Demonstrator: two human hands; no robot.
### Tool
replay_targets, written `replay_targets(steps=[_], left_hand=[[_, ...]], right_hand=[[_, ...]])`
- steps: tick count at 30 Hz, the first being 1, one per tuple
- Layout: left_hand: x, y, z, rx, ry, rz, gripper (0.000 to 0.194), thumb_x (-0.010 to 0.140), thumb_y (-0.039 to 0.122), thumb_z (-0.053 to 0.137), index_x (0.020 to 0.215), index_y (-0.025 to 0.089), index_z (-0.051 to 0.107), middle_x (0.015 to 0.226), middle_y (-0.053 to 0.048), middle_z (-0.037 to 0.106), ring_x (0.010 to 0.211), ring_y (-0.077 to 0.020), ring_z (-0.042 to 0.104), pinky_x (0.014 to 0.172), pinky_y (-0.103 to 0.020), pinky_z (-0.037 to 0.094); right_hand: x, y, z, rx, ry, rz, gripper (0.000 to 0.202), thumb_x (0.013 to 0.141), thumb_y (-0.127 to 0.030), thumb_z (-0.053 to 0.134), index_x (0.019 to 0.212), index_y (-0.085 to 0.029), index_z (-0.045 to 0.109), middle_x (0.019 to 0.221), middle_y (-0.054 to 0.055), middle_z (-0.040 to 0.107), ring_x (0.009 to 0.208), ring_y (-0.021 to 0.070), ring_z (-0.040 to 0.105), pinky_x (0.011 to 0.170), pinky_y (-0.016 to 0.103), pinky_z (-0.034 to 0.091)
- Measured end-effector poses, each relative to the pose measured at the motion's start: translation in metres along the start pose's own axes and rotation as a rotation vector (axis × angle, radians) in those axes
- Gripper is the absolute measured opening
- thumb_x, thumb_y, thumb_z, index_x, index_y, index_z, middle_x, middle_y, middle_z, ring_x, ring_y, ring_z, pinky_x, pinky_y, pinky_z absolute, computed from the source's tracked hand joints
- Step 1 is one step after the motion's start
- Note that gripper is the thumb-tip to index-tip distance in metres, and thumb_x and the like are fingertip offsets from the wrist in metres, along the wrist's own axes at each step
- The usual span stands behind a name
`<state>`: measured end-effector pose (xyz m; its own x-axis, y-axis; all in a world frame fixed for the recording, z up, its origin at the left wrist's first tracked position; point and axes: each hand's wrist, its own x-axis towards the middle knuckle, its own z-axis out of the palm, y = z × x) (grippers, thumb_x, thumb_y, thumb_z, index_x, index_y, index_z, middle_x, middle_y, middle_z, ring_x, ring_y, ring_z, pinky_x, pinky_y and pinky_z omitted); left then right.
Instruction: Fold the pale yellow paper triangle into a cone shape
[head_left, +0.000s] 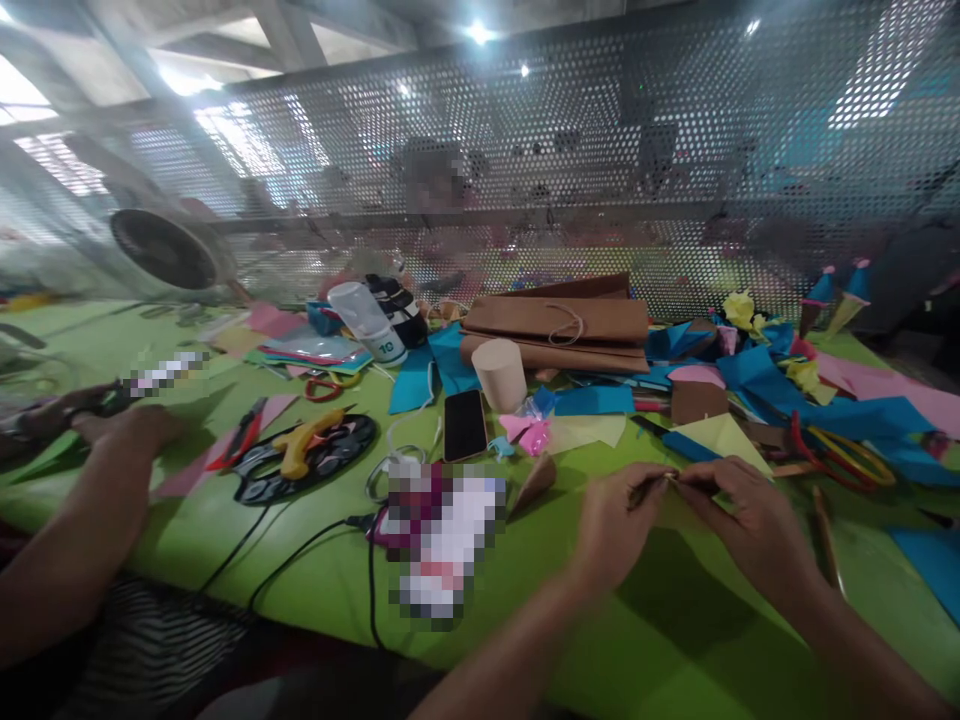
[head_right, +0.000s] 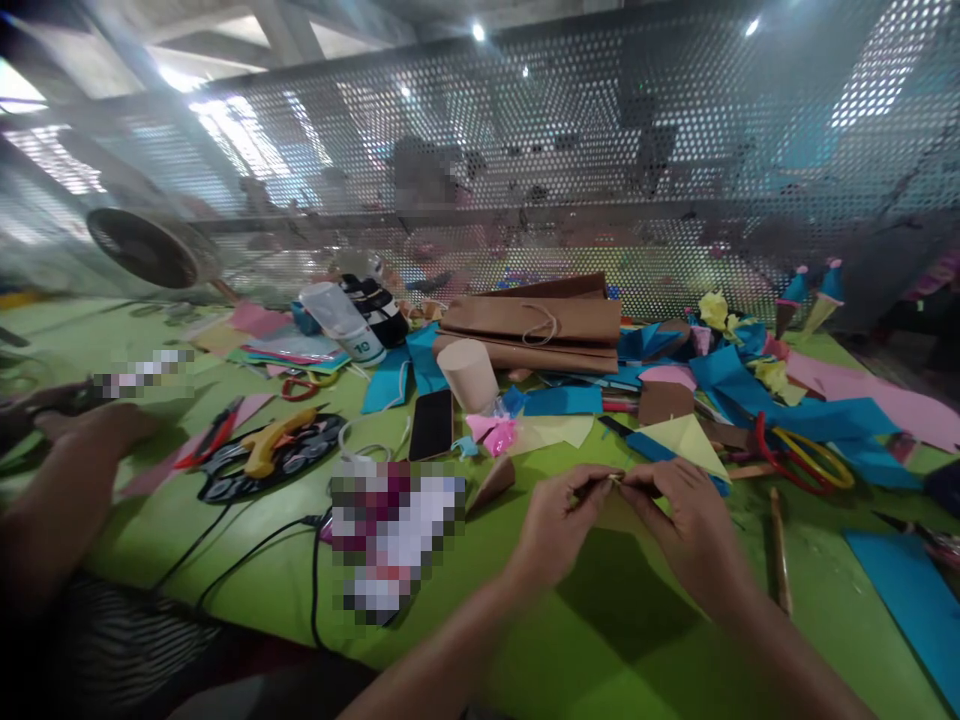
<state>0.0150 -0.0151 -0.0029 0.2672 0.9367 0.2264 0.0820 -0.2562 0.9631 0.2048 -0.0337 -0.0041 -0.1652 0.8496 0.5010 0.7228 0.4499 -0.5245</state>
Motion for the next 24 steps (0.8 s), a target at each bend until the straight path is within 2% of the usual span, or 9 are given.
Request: replay_targets(steps=[3,7,12,16,20,22,24], left_hand=[[0.001,-0.001,0.000,-0.014,0.004,-0.028,0.019,0.093,0.027,0.067,0.103,0.020,0.081,0.100,-0.006,0.082,0.090,-0.0227,0.074,0.082,-0.030,0.055],[0.004,-0.001,-0.002,-0.046,0.079,-0.079,0.016,0.091,0.026,0.067,0.094,0.019,0.081,0.093,-0.006,0.080,0.085,-0.0209,0.071,0.078,-0.028,0.052],[0.010,0.002,-0.013,-0.169,0.209,-0.144,0.020,0.089,0.035,0.068,0.089,0.016,0.075,0.083,-0.003,0.072,0.080,-0.0168,0.061,0.073,-0.025,0.047],[0.013,0.001,-0.019,-0.226,0.217,-0.172,0.023,0.087,0.039,0.070,0.089,0.016,0.072,0.082,-0.001,0.067,0.080,-0.0151,0.056,0.074,-0.024,0.045],[0.013,0.000,-0.020,-0.265,0.178,-0.191,0.025,0.086,0.041,0.072,0.088,0.016,0.072,0.082,-0.001,0.066,0.080,-0.0144,0.056,0.074,-0.024,0.044],[0.013,0.001,-0.019,-0.273,0.159,-0.189,0.025,0.085,0.041,0.074,0.088,0.016,0.072,0.083,-0.001,0.067,0.081,-0.0149,0.057,0.075,-0.024,0.044],[0.013,0.002,-0.020,-0.288,0.130,-0.180,0.025,0.084,0.041,0.075,0.088,0.016,0.072,0.084,-0.002,0.070,0.082,-0.0161,0.060,0.077,-0.026,0.046]], right_hand=[[0.001,-0.002,0.000,-0.028,-0.003,-0.019,0.024,0.103,-0.042,0.057,0.094,-0.025,0.070,0.087,0.004,0.071,0.082,0.0248,0.065,0.073,0.039,0.049],[0.004,-0.001,-0.002,-0.021,-0.005,-0.008,0.020,0.102,-0.041,0.059,0.096,-0.026,0.072,0.087,0.003,0.073,0.082,0.0245,0.067,0.072,0.039,0.051],[0.005,0.012,-0.010,0.115,0.096,0.121,0.015,0.098,-0.040,0.065,0.097,-0.026,0.071,0.090,0.003,0.073,0.083,0.0234,0.067,0.073,0.036,0.053],[0.004,0.017,-0.016,0.203,0.163,0.194,0.015,0.098,-0.041,0.065,0.103,-0.028,0.072,0.099,0.003,0.072,0.094,0.0238,0.066,0.084,0.037,0.053],[0.007,0.009,-0.018,0.272,0.068,0.189,0.023,0.098,-0.046,0.064,0.109,-0.029,0.075,0.112,0.006,0.072,0.110,0.0278,0.065,0.094,0.043,0.052],[0.008,0.004,-0.017,0.320,0.000,0.198,0.023,0.098,-0.047,0.064,0.107,-0.029,0.075,0.110,0.006,0.073,0.106,0.0272,0.067,0.090,0.042,0.054],[0.009,0.000,-0.015,0.336,-0.036,0.194,0.022,0.098,-0.047,0.064,0.096,-0.027,0.076,0.099,0.006,0.074,0.094,0.0256,0.069,0.080,0.039,0.055]])
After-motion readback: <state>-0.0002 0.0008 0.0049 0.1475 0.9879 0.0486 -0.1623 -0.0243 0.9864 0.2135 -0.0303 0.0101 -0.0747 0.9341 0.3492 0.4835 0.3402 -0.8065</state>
